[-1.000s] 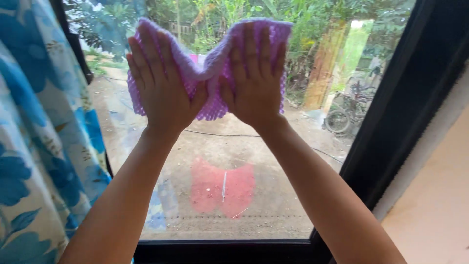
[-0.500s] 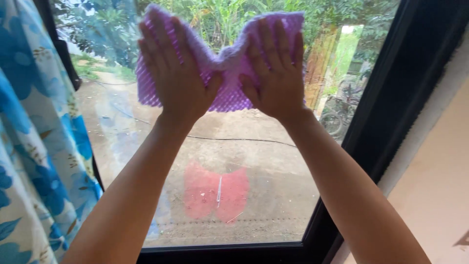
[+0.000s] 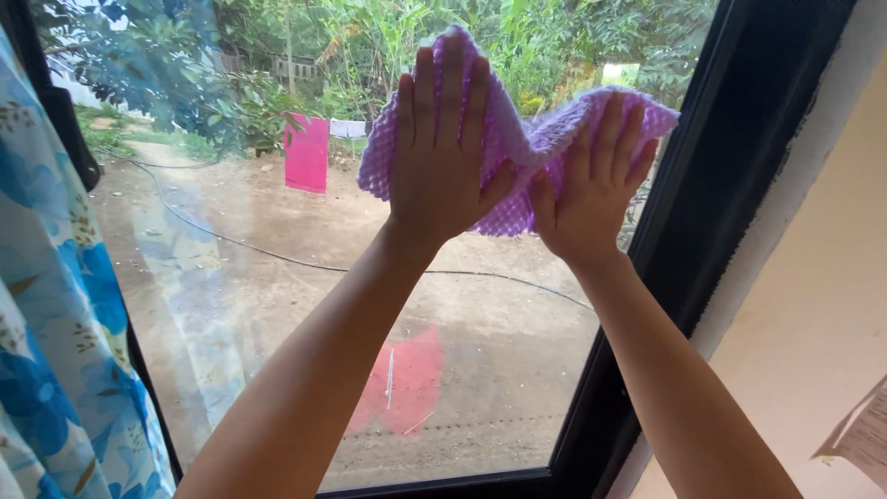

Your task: Cleaning a glass window by rinsing a cloth in a bucket and wiping the surface.

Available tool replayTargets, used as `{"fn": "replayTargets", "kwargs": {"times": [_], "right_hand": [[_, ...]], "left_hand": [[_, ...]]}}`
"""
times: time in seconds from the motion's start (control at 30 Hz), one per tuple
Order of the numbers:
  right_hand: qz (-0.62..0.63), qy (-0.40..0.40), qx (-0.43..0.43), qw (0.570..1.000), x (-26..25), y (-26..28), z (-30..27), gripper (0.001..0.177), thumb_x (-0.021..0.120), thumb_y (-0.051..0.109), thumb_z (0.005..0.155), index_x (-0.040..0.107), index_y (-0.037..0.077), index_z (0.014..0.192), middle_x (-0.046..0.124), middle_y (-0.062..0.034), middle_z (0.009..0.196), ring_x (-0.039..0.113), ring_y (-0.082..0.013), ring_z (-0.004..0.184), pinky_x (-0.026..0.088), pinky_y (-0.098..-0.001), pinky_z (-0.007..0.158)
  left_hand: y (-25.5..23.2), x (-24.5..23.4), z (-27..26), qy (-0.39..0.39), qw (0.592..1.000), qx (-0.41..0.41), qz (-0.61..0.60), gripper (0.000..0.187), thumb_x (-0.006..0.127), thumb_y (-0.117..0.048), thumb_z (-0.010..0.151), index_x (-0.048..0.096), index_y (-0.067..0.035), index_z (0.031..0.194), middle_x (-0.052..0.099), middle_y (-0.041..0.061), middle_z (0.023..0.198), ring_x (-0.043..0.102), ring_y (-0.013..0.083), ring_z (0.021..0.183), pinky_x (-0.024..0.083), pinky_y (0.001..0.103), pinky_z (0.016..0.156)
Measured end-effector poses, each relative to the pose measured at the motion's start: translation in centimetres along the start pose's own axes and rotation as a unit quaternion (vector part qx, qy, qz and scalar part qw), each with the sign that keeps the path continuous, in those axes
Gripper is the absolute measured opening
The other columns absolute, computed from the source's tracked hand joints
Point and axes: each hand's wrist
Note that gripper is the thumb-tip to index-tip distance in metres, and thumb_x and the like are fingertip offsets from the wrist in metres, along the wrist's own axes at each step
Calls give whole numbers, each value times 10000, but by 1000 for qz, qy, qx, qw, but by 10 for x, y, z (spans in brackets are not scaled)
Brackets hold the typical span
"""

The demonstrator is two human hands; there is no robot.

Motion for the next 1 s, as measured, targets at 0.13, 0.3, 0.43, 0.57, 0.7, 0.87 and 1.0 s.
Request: {"fn": "replayTargets", "kwargs": {"times": [0.13,0.3,0.43,0.57,0.7,0.87,1.0], "right_hand": [[-30,-20,-8,999,25,40,26,788,258,544,1084,263,-20,1634,171,-274,1697,87,-459,1590,4,-660,1280],[0,-50,-49,998,36,114,59,734,174,511,1103,243,12,1636,175,-243,1699,116,-427,1602,40,-665,1306],[-5,0,-79,997,36,169,74,701,241,486,1101,289,17,1620,235,-234,1685,155,-425,1580,53,-661,1281],[68,-18,-131,989,19,190,77,628,343,433,1098,428,44,1583,302,-198,1671,212,-391,1579,88,-643,1288],[102,7,-177,979,12,162,79,593,392,418,1097,521,38,1533,346,-173,1661,256,-372,1569,94,-623,1277],[78,-11,-159,984,11,89,71,626,376,438,1097,480,42,1572,325,-180,1670,226,-375,1581,73,-597,1293],[48,-2,-113,992,0,30,52,657,386,452,1107,435,17,1597,292,-199,1690,184,-397,1593,47,-587,1305]], "left_hand": [[38,-12,-6,-15,1000,1,20,950,348,-736,1056,268,22,1623,179,302,1670,135,488,1575,121,617,1310],[100,-52,-26,13,994,-49,98,993,356,-744,1004,240,40,1601,168,305,1653,117,500,1541,95,612,1281],[133,-82,-58,26,991,-74,113,952,386,-687,1069,211,59,1634,148,344,1672,102,545,1553,85,632,1290],[139,-98,-68,-10,989,-107,97,964,422,-678,1070,192,51,1657,127,338,1701,87,535,1594,83,645,1320],[121,-92,-57,-12,987,-123,98,1053,446,-753,1065,172,85,1640,108,373,1673,56,566,1558,74,667,1284],[83,-49,-23,-37,988,-96,117,1047,343,-774,1040,168,72,1630,120,364,1667,82,556,1561,86,662,1299],[36,-22,9,-4,989,-87,119,1019,228,-761,1036,195,78,1613,154,375,1646,121,564,1541,92,659,1281]]}}
Point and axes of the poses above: each hand's wrist, its own z-axis towards the middle knuckle, its own x-axis out of the palm, y = z × x
